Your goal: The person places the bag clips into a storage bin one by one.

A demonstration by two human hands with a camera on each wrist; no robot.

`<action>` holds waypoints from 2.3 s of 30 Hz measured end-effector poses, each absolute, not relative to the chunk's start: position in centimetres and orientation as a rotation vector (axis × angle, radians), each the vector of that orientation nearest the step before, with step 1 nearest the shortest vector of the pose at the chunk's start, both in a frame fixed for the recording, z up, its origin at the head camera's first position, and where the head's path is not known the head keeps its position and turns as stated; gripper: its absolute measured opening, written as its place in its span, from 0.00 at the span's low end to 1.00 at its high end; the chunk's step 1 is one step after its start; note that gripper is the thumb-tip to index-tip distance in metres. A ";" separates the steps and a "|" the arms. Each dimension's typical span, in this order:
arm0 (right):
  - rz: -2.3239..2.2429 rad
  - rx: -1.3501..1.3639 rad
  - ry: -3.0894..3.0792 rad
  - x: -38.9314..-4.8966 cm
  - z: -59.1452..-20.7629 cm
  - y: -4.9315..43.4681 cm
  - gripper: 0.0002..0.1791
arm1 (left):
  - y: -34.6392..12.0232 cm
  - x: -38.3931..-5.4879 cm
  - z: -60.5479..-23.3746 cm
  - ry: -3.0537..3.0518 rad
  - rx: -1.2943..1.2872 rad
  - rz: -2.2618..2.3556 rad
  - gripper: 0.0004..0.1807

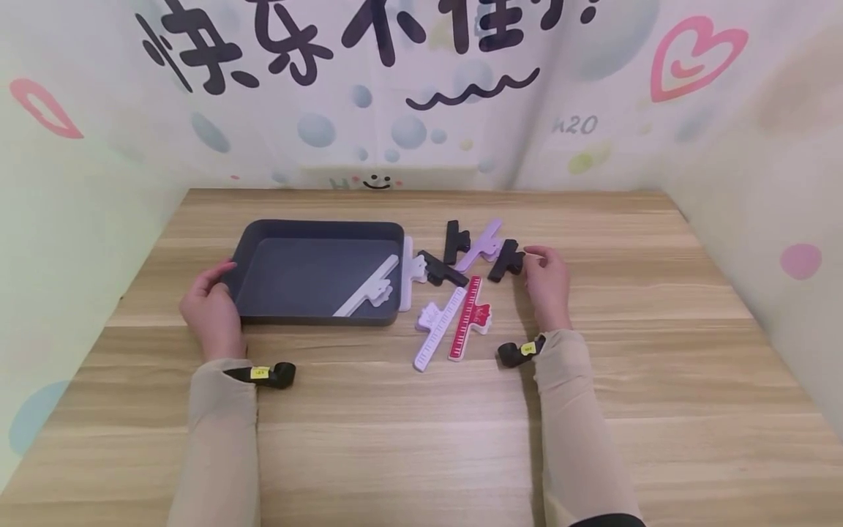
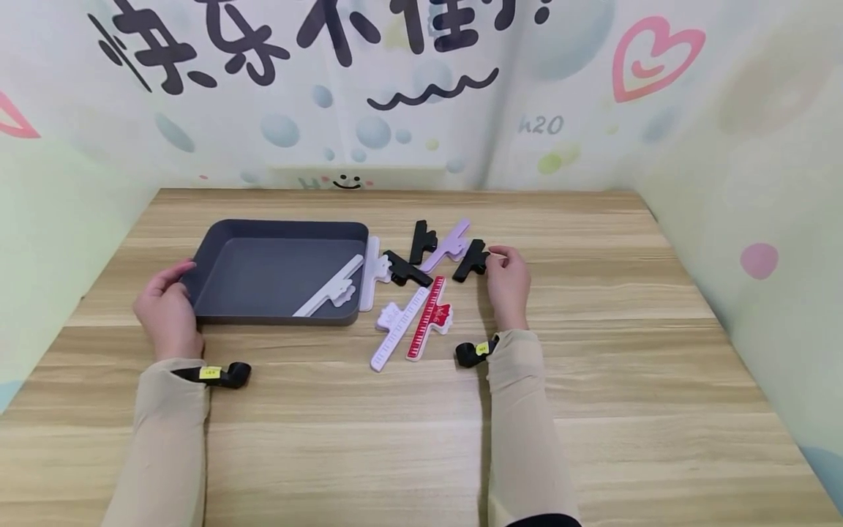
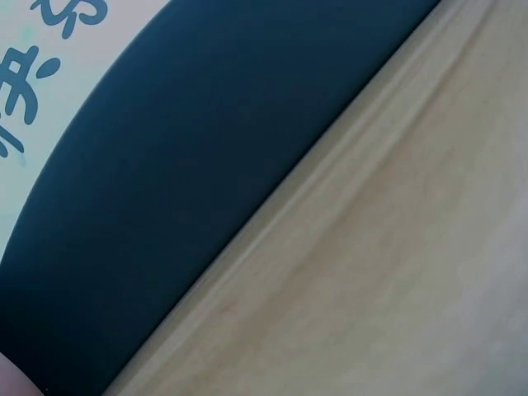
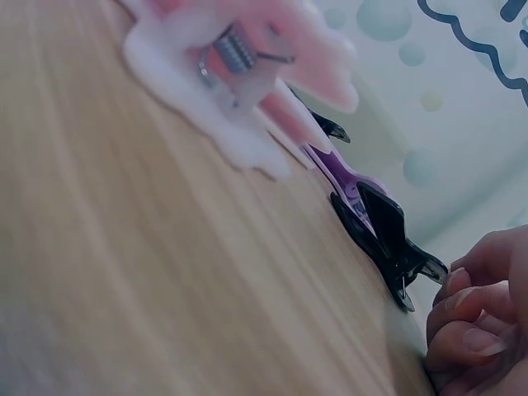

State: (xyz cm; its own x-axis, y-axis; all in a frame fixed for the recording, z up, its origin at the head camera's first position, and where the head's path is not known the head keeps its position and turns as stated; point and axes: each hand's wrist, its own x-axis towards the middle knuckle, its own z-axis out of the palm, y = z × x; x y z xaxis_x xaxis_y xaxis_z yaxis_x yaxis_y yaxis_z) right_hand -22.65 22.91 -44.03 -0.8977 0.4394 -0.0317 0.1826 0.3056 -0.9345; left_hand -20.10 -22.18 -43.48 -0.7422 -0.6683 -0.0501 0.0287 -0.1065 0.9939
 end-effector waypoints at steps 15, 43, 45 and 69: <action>1.623 -0.580 -2.442 -22.6 -43.7 23.1 0.20 | -22.1 -20.1 -43.5 -1.713 0.700 -1.895 0.25; 1.679 -0.466 -2.435 -22.6 -43.8 22.8 0.20 | -21.9 -19.9 -43.0 -1.668 0.694 -1.923 0.24; 1.708 -0.469 -2.383 -22.7 -44.0 22.8 0.19 | -21.9 -19.9 -43.1 -1.670 0.695 -1.918 0.24; 1.953 -0.498 -2.004 -22.6 -43.9 22.8 0.14 | -22.1 -20.0 -43.2 -1.675 0.693 -1.918 0.24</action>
